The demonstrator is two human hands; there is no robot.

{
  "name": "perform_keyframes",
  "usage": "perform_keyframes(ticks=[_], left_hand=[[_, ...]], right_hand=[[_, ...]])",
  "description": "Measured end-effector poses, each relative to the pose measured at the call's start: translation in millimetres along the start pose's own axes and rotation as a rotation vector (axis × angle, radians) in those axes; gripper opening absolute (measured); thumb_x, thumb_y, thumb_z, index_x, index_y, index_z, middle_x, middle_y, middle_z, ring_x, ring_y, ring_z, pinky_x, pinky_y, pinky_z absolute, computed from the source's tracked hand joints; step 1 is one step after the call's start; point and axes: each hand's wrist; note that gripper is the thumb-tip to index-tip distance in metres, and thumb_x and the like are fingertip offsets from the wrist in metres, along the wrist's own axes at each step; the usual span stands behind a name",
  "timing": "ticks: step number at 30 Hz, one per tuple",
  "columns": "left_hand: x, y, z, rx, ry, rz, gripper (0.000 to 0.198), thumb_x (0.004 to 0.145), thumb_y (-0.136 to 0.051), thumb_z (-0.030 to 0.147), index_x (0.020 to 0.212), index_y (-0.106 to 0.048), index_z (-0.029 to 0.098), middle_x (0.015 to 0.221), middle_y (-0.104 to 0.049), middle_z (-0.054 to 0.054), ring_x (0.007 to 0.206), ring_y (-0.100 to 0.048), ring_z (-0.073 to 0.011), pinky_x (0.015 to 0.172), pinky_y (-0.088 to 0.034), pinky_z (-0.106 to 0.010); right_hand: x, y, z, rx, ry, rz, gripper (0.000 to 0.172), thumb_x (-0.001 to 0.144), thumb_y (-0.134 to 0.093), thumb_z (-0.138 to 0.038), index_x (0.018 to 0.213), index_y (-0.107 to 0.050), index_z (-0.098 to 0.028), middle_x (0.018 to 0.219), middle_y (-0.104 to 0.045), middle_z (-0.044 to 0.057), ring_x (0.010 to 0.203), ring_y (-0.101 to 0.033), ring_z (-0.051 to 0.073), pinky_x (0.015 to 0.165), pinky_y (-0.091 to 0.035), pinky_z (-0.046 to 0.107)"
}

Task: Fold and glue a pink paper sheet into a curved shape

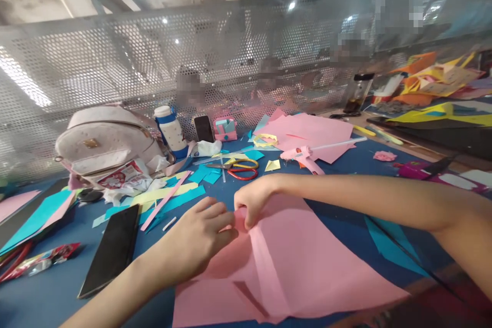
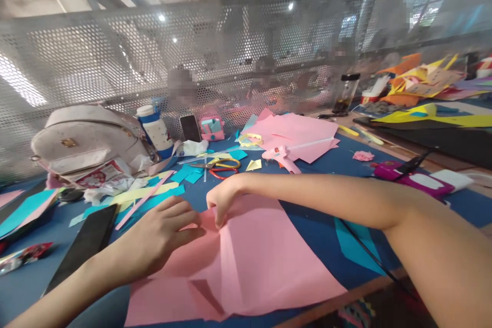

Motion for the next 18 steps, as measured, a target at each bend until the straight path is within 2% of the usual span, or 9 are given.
perform_keyframes(ticks=[6, 13, 18], left_hand=[[0, -16.4, 1, -0.069, -0.027, -0.128, 0.033, 0.095, -0.041, 0.009, 0.121, -0.059, 0.017, 0.102, -0.068, -0.009, 0.094, -0.06, -0.0226, 0.083, -0.038, -0.036], [-6, -20.0, 4, -0.271, 0.038, -0.121, 0.045, 0.088, -0.044, 0.006, 0.129, -0.054, 0.02, 0.104, -0.071, -0.009, 0.095, -0.066, -0.0237, 0.092, -0.04, -0.037], [-10, -22.2, 6, -0.272, 0.065, -0.122, 0.048, 0.088, -0.044, 0.007, 0.134, -0.05, 0.02, 0.101, -0.071, -0.01, 0.093, -0.067, -0.0238, 0.092, -0.041, -0.037]], right_hand=[[0, -1, -2, -0.036, -0.007, 0.06, 0.014, 0.063, -0.066, -0.031, 0.064, -0.063, -0.017, 0.058, -0.052, -0.005, 0.054, -0.045, 0.012, 0.05, -0.026, 0.027], [-11, 2, -4, -0.013, -0.092, 0.093, 0.017, 0.065, -0.064, -0.035, 0.064, -0.062, -0.017, 0.058, -0.054, -0.004, 0.053, -0.045, 0.011, 0.05, -0.028, 0.027], [-9, 1, -1, 0.045, -0.108, 0.09, 0.018, 0.065, -0.064, -0.036, 0.064, -0.062, -0.018, 0.057, -0.051, -0.005, 0.053, -0.043, 0.01, 0.05, -0.027, 0.026]])
Point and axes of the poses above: each hand's wrist, its own x-axis towards the middle knuckle, its own y-axis out of the back of the hand, z = x × y
